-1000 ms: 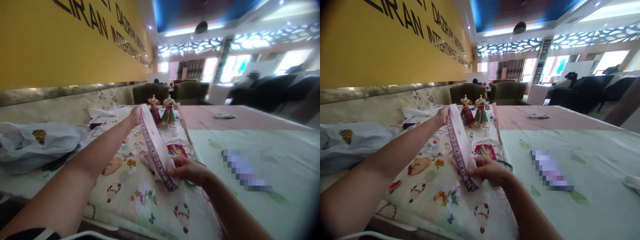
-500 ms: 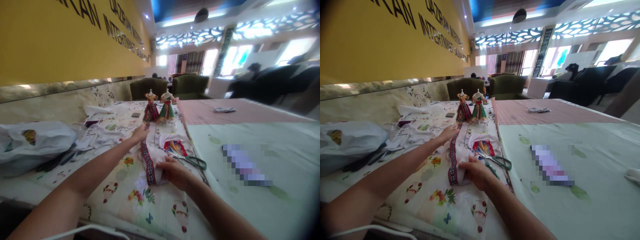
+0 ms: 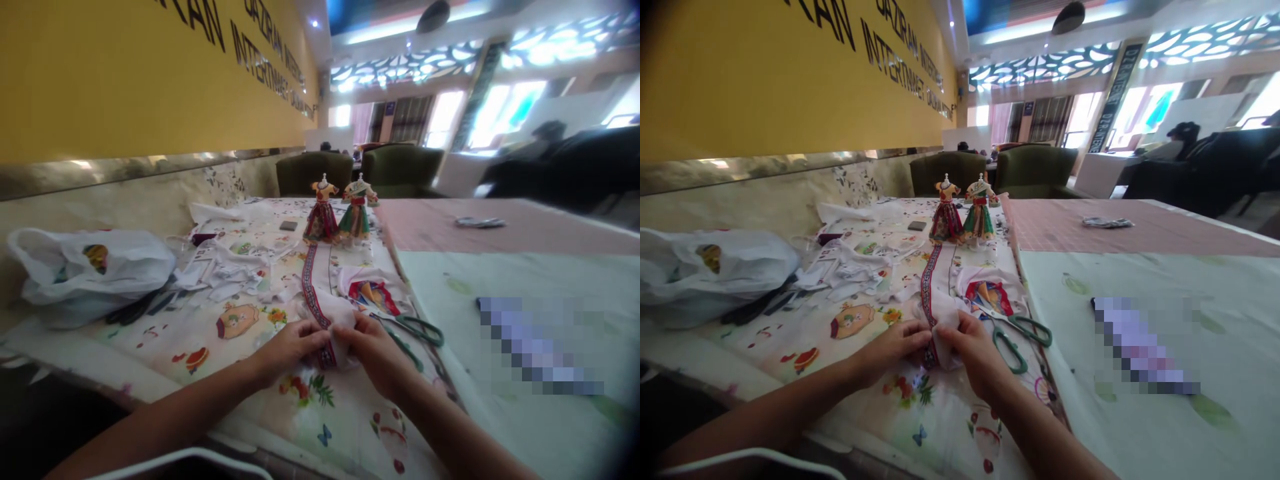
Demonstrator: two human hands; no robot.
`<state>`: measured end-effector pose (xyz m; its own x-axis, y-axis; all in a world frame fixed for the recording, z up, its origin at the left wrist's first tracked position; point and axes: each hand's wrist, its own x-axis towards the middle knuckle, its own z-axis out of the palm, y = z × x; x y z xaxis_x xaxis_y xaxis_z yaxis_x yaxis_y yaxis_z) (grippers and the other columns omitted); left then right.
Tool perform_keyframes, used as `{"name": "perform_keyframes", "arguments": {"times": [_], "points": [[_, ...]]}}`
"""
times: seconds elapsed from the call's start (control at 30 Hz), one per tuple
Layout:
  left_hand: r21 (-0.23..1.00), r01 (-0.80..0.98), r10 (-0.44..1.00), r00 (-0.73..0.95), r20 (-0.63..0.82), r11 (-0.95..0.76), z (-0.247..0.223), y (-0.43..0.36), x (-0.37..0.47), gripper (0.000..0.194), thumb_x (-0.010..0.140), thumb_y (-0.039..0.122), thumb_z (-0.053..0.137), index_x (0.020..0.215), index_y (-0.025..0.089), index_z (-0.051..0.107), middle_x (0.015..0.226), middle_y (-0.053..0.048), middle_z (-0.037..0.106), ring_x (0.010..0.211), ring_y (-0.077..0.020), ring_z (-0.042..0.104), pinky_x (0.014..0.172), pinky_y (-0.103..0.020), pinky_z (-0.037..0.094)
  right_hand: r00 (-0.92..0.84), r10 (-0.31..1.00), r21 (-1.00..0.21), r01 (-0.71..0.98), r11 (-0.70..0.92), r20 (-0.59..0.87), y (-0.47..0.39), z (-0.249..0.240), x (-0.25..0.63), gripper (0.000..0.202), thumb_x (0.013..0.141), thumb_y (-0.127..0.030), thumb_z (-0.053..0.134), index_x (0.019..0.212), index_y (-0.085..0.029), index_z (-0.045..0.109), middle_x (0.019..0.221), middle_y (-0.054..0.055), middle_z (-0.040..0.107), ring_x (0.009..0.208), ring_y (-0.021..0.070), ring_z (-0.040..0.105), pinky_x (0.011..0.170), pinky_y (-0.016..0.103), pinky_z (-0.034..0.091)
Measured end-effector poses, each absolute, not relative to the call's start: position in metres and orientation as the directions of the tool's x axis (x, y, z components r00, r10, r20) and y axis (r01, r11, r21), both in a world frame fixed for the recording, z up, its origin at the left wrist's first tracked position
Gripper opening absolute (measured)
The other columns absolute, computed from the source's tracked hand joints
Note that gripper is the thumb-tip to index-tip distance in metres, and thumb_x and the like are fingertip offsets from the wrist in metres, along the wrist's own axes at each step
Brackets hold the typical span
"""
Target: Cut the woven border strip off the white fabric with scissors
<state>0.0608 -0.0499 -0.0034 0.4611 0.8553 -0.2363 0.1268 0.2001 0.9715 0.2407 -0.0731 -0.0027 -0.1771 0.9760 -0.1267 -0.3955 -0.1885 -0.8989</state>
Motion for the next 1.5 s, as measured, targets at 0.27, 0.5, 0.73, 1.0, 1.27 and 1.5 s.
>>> {"name": "perform_keyframes", "arguments": {"times": [0.27, 0.5, 0.73, 1.0, 1.27, 1.5], "points": [[0.993, -0.065, 0.887, 0.459, -0.055, 0.095, -0.006, -0.039, 0.075, 0.034, 0.076, 0.046, 0.08, 0.079, 0.016, 0.063, 0.075, -0.001, 0.064, 0.07, -0.0139, 0.057, 0.071, -0.028, 0.044, -0.05, 0.999, -0.958, -0.288, -0.018, -0.004, -0.07, 0.004, 0.251, 0.033, 0.069, -0.045, 0.084, 0.084, -0.019, 0.07, 0.075, 0.001, 0.07, 0.061, 0.0153, 0.057, 0.058, 0.026, 0.047], [0.968, -0.227, 0.903, 0.43, 0.001, 0.106, -0.018, -0.04, 0.074, 0.035, 0.077, 0.046, 0.082, 0.083, 0.018, 0.062, 0.072, 0.0, 0.065, 0.065, -0.0139, 0.06, 0.067, -0.028, 0.051, -0.043, 0.994, -0.994, -0.029, 0.101, 0.102, -0.067, 0.001, 0.25, 0.029, 0.076, -0.046, 0.075, 0.076, -0.022, 0.059, 0.068, -0.002, 0.059, 0.06, 0.0149, 0.05, 0.055, 0.025, 0.042], [0.935, -0.253, 0.845, 0.529, -0.08, 0.247, -0.027, -0.047, 0.077, 0.037, 0.073, 0.043, 0.088, 0.09, 0.017, 0.067, 0.074, -0.002, 0.071, 0.065, -0.0131, 0.064, 0.064, -0.024, 0.05, -0.036, 0.992, -0.945, 0.303, 0.125, 0.12, -0.064, -0.005, 0.249, 0.021, 0.084, -0.04, 0.057, 0.074, -0.022, 0.051, 0.069, -0.002, 0.053, 0.062, 0.0152, 0.05, 0.055, 0.025, 0.041], [0.824, -0.478, 0.945, 0.259, -0.201, 0.306, -0.01, -0.03, 0.066, 0.04, 0.061, 0.034, 0.094, 0.088, 0.016, 0.071, 0.082, -0.003, 0.076, 0.071, -0.0144, 0.068, 0.068, -0.026, 0.058, 0.141, 0.986, -0.519, 0.851, -0.076, 0.087, -0.051, 0.024, 0.31, 0.031, 0.095, -0.037, 0.061, 0.121, -0.022, 0.063, 0.102, 0.011, 0.071, 0.099, 0.0322, 0.066, 0.076, 0.035, 0.044], [0.842, -0.521, 0.99, 0.043, -0.135, 0.138, -0.005, -0.01, 0.053, 0.041, 0.057, 0.031, 0.093, 0.085, 0.016, 0.068, 0.076, 0.0, 0.074, 0.068, -0.0131, 0.067, 0.064, -0.023, 0.057, 0.129, 0.985, -0.11, 0.984, -0.142, -0.117, -0.05, 0.031, 0.341, 0.044, 0.087, -0.03, 0.071, 0.128, -0.015, 0.067, 0.127, 0.023, 0.069, 0.118, 0.0405, 0.065, 0.09, 0.042, 0.045], [0.865, -0.494, 0.995, 0.001, -0.099, 0.087, -0.005, -0.006, 0.053, 0.044, 0.061, 0.039, 0.09, 0.088, 0.019, 0.061, 0.079, 0.003, 0.072, 0.07, -0.0124, 0.067, 0.065, -0.023, 0.055, 0.06, 0.974, -0.051, 0.996, -0.073, -0.22, -0.058, 0.037, 0.333, 0.05, 0.08, -0.02, 0.07, 0.129, -0.024, 0.067, 0.126, 0.015, 0.075, 0.115, 0.0364, 0.07, 0.082, 0.037, 0.047]]}}
